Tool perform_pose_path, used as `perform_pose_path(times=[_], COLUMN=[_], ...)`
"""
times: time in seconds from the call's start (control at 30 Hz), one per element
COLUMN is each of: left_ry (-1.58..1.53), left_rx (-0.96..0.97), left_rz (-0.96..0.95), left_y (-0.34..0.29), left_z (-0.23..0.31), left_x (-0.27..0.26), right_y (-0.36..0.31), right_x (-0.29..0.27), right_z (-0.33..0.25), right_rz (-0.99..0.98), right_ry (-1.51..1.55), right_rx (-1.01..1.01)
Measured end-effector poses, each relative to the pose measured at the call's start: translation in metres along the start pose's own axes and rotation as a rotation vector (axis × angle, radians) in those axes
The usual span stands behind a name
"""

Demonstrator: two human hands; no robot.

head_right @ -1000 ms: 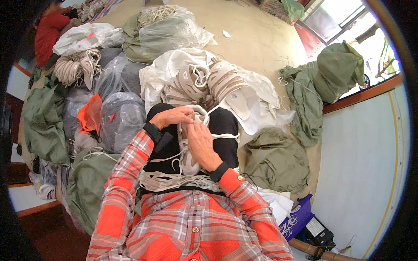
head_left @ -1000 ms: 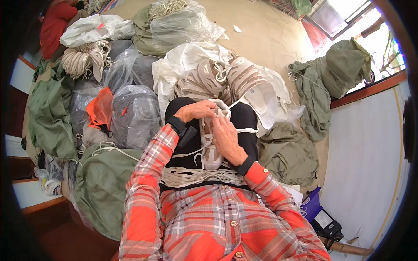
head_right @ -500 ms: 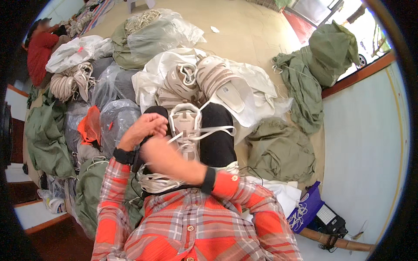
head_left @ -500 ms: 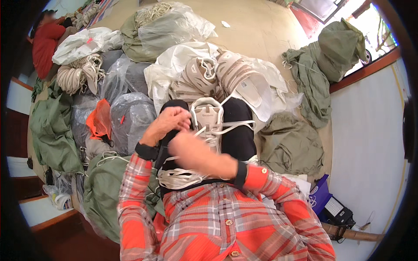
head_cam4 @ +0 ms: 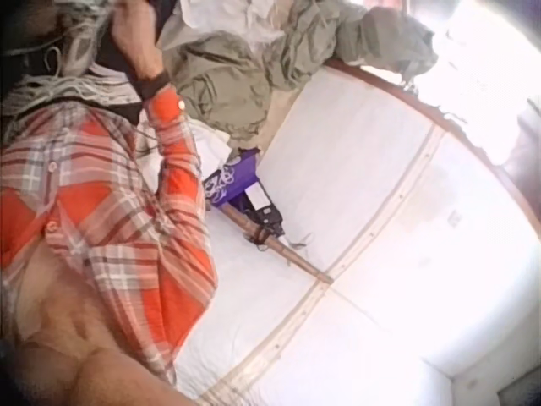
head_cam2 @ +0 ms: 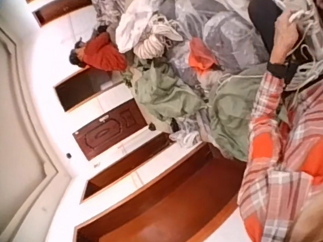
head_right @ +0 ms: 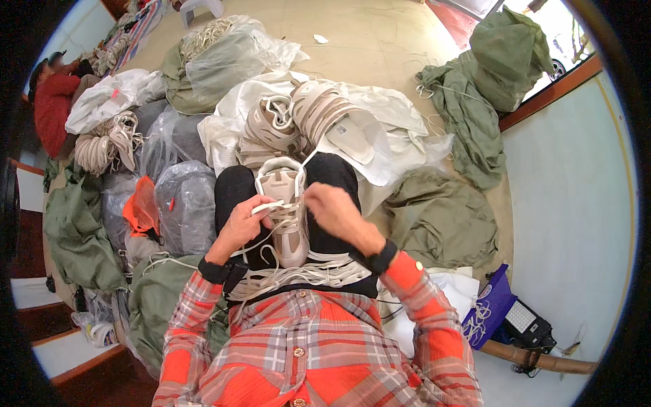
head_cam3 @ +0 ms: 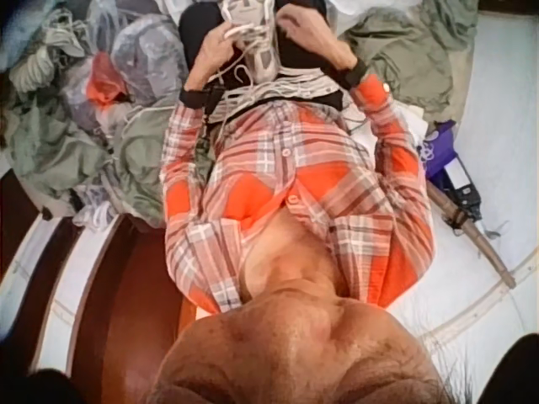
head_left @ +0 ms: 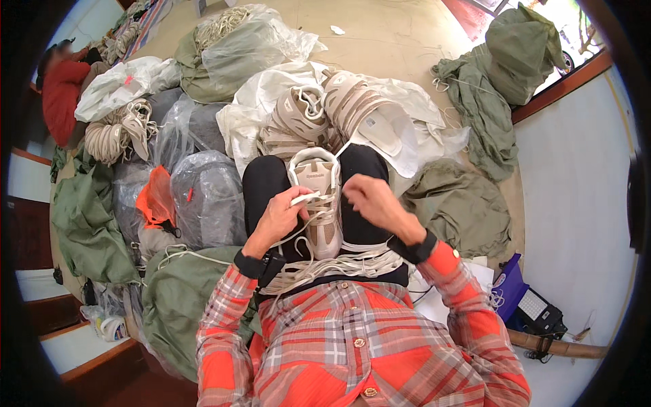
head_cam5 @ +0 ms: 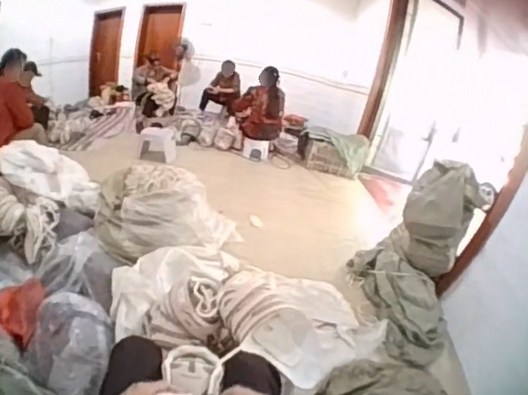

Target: The recorder is lacing and lashing together pairs of shoe components while sitting on the floor among many bags of materials.

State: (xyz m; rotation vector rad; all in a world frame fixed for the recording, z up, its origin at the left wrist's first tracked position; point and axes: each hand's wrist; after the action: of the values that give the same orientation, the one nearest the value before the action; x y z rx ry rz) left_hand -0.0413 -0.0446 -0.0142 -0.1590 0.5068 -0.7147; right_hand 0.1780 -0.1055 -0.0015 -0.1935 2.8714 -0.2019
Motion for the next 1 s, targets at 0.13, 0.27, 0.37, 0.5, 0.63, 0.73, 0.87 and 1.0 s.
perform_pose_path(times=[0.13, 0.27, 0.37, 0.5, 0.63, 0.73, 0.87, 1.0], left_ry=[0.18, 0.164, 0.193, 0.538, 0.569, 0.831, 1.036, 1.055], left_rx=[0.155, 0.2, 0.23, 0.151, 0.0, 0.155, 0.131, -0.065], left_rz=[0.089, 0.138, 0.168, 0.166, 0.263, 0.395, 0.589, 0.58], left_y=[-0.008, -0.009, -0.006, -0.013, -0.024, -0.034, -0.056, -0.127], left_z=[0.003, 0.006, 0.005, 0.014, -0.033, -0.038, -0.076, -0.12], left_x=[-0.01, -0.01, -0.007, -0.023, -0.071, -0.078, -0.122, -0.19], right_y=[0.025, 0.038, 0.043, 0.02, -0.011, 0.003, 0.03, 0.052], right_x=[0.002, 0.019, 0.027, 0.002, -0.027, -0.003, 0.029, 0.019], right_z=[0.017, 0.015, 0.001, -0.01, -0.015, 0.013, 0.016, 0.012], right_rz=[-0.015, -0.129, -0.319, -0.444, -0.423, -0.113, 0.102, 0.23], right_ry=[0.15, -0.078, -0.113, 0.089, 0.031, -0.297, -0.6, -0.242], right_rx=[0.153, -0.332, -0.308, -0.4, 0.283, -0.061, -0.265, -0.275])
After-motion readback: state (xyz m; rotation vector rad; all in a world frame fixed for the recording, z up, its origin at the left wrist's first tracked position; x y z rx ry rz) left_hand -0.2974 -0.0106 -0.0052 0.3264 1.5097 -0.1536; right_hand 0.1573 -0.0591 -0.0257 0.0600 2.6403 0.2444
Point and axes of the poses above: each hand's wrist, its own y-axis towards the middle knuckle, its own x-axis out of the palm, z = x × y, and after that the axes turned 10 degrees about y, right-handed
